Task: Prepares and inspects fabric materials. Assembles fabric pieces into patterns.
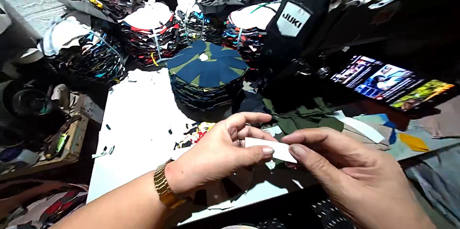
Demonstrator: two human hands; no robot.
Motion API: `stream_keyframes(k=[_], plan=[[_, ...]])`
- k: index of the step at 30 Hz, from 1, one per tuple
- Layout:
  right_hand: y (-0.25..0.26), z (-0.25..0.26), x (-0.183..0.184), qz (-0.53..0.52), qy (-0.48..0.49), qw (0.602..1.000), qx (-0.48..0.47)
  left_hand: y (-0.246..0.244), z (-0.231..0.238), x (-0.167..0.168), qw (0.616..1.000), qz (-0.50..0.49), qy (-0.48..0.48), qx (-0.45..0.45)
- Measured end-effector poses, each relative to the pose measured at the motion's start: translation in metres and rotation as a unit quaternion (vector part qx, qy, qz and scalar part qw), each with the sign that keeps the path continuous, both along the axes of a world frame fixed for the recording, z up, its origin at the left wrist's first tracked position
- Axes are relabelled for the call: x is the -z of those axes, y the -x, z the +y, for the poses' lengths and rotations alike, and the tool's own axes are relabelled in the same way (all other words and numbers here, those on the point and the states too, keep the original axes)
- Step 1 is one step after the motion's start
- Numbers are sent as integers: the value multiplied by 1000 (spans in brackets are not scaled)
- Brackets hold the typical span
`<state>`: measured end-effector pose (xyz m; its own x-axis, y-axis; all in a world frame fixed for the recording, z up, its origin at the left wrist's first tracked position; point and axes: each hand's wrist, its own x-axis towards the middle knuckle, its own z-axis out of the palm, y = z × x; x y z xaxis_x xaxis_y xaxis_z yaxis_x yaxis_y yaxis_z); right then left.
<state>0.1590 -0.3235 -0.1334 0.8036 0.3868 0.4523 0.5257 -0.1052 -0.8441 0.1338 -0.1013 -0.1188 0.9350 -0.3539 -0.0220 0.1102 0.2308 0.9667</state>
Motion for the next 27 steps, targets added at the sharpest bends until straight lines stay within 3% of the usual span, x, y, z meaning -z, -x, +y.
stream_keyframes(k=[4, 15, 27], plan=[[3, 6, 3, 7, 1, 1000, 3, 1, 1, -2, 997, -41, -42, -56], [8, 14, 10, 42, -17, 998, -33, 6, -4, -3, 963, -201, -152, -93], [15, 21, 15, 47, -36, 998, -7, 4, -3, 1, 949, -240, -178, -98]])
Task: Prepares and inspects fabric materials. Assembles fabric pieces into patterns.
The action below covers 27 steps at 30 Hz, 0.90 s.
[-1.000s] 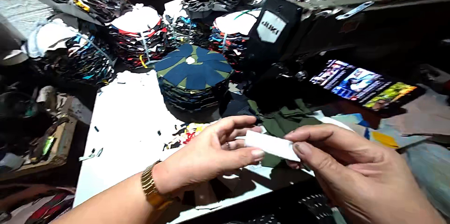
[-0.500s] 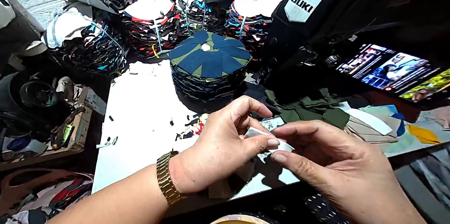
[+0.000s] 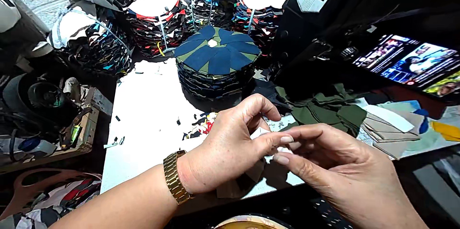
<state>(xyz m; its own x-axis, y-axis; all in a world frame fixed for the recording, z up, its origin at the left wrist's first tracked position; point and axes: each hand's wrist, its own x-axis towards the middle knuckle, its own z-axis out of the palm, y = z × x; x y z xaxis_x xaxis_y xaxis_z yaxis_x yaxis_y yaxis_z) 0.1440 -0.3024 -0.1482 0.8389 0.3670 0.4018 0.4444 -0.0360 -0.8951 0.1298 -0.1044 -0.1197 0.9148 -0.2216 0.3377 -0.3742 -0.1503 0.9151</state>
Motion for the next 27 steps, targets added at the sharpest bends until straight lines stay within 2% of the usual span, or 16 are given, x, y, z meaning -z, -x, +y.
stream_keyframes(k=[2, 5, 8, 11, 13, 15, 17, 20, 23, 24, 27], plan=[[0, 1, 2, 9, -5, 1000, -23, -1, 1, 1, 1000, 6, -4, -2], [4, 4, 5, -14, 6, 1000, 6, 0, 2, 1, 1000, 15, -3, -2], [0, 2, 12, -183, 58, 981, 37, 0, 2, 1, 998, 53, 36, 2], [-3, 0, 16, -360, 124, 923, 53, 0, 4, 2, 993, 98, 70, 0], [-2, 1, 20, -428, 146, 889, 70, 0, 4, 0, 989, 130, 68, -9], [0, 2, 22, -459, 151, 872, 81, 2, 5, -3, 984, 169, 60, -13], [-1, 1, 20, -462, 143, 872, 75, 2, 5, -4, 980, 186, 64, -2], [-4, -2, 6, -418, 125, 899, 42, 2, 6, -3, 981, 188, 45, -2], [-9, -1, -11, -334, 85, 939, 22, -4, 10, 2, 995, 87, -11, -55], [-10, 0, -15, -316, 82, 945, 32, -9, 11, 1, 997, 62, -1, -53], [-11, 4, -21, -294, 100, 949, 64, -11, 16, -11, 994, 68, 74, 49]])
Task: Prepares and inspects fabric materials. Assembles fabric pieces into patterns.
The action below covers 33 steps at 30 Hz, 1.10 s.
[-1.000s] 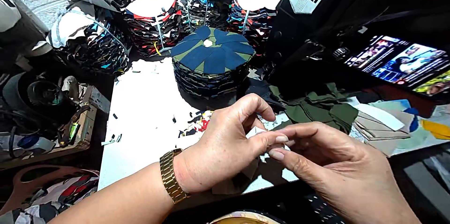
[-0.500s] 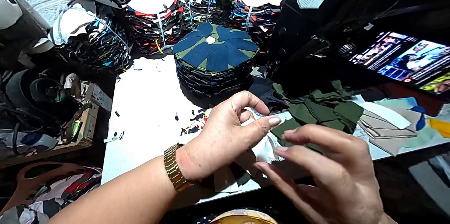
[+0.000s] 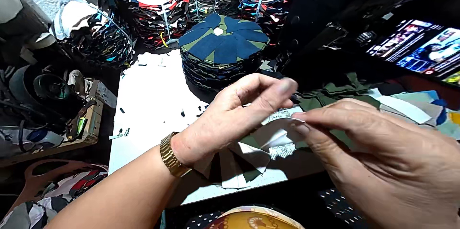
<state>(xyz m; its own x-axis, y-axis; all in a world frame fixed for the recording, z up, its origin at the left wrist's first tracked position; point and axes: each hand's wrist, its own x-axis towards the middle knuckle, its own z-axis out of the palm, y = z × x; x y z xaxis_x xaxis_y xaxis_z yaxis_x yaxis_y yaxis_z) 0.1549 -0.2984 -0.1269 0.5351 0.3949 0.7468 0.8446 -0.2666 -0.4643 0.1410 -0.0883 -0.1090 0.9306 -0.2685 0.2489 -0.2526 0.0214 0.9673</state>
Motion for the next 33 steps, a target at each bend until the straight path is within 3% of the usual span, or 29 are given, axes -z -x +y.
stream_keyframes(k=[3, 9, 13, 22, 26, 30, 33], plan=[[1, 3, 2, 20, -15, 1000, 7, 0, 0, -1, 998, 2, 5, 68], [0, 3, 12, 142, -35, 988, 47, -14, 17, 7, 996, 16, -26, 80], [1, 10, 30, 221, -30, 973, 66, -15, 23, 6, 979, -25, -197, 41], [-8, 23, 51, 48, 178, 972, 148, -13, 15, 16, 886, -68, -458, -11], [-10, 21, 48, 16, 189, 969, 160, -9, 13, 14, 837, -86, -537, -50], [-10, 15, 40, -5, 136, 987, 83, -6, 19, 7, 829, -117, -543, -61], [-6, 19, 47, -9, 174, 985, 11, -5, 23, 5, 819, -113, -561, -28]])
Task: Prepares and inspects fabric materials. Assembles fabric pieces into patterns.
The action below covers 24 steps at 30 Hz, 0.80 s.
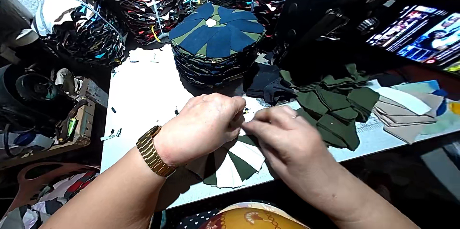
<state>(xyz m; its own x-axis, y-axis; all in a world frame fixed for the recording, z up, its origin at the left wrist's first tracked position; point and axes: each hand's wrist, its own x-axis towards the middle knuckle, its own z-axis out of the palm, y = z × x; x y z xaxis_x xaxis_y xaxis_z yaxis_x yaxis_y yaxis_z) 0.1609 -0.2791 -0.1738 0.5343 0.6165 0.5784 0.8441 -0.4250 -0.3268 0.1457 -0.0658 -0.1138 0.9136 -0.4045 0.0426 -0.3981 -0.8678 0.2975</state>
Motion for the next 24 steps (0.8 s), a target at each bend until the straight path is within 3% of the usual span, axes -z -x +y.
stream_keyframes(k=[7, 14, 17, 20, 24], plan=[[38, 7, 2, -33, 106, 993, 28, 2, 3, -5, 998, 31, -55, 21], [29, -32, -17, 146, 19, 983, -109, -5, 11, 7, 998, 12, 22, 65], [6, -69, -33, 100, -31, 994, 36, -5, 9, 10, 998, 10, -4, 61], [-26, -122, -44, 22, -7, 977, 212, -5, 9, 14, 998, 1, -34, 53], [-55, -185, -31, 55, 55, 950, 302, -6, 9, 16, 999, -8, -22, 46]])
